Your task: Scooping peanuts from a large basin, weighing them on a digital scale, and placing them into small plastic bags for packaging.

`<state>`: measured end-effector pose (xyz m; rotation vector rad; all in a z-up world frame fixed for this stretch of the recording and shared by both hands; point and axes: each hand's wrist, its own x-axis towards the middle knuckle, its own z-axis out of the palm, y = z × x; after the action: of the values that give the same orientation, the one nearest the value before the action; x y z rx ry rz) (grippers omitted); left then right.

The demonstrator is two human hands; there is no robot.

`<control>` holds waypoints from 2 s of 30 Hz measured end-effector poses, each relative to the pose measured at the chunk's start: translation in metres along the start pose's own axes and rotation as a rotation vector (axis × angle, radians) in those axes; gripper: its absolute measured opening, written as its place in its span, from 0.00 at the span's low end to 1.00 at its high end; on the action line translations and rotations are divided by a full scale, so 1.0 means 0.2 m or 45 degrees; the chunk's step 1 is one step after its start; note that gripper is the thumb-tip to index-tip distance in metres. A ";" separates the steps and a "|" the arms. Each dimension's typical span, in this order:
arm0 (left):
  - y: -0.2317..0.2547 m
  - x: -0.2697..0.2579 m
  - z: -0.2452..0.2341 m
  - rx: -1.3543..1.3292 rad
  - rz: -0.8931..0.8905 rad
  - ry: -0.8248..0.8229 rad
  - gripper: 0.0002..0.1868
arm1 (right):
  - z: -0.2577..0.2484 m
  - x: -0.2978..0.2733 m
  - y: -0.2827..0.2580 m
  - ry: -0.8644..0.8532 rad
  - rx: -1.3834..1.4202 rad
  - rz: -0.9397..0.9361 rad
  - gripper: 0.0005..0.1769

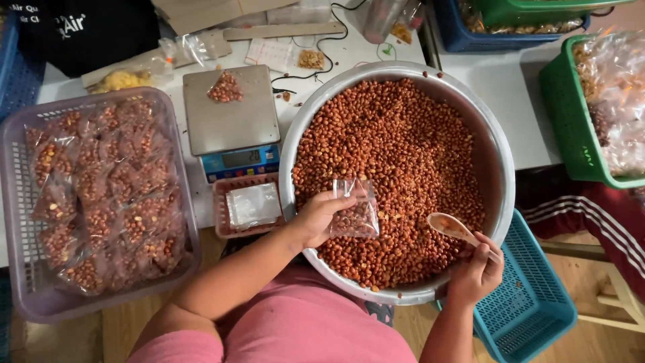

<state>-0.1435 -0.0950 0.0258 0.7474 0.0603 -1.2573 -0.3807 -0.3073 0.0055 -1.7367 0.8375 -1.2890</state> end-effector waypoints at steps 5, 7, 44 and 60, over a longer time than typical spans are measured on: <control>-0.01 -0.02 0.00 0.101 0.008 0.041 0.18 | -0.02 0.00 0.04 -0.031 0.039 -0.029 0.11; 0.01 -0.05 -0.01 0.111 0.025 0.001 0.17 | -0.02 0.00 0.05 -0.040 0.058 -0.001 0.12; 0.29 -0.05 -0.12 0.221 0.424 -0.193 0.26 | -0.06 0.01 0.09 -0.054 -0.006 -0.155 0.14; 0.42 -0.25 -0.09 1.373 1.411 0.394 0.12 | -0.05 0.01 0.10 -0.033 0.011 -0.133 0.13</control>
<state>-0.0804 -0.0349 0.0739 1.5843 -0.7423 0.0002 -0.3916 -0.3201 -0.0088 -1.8072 0.7338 -1.3333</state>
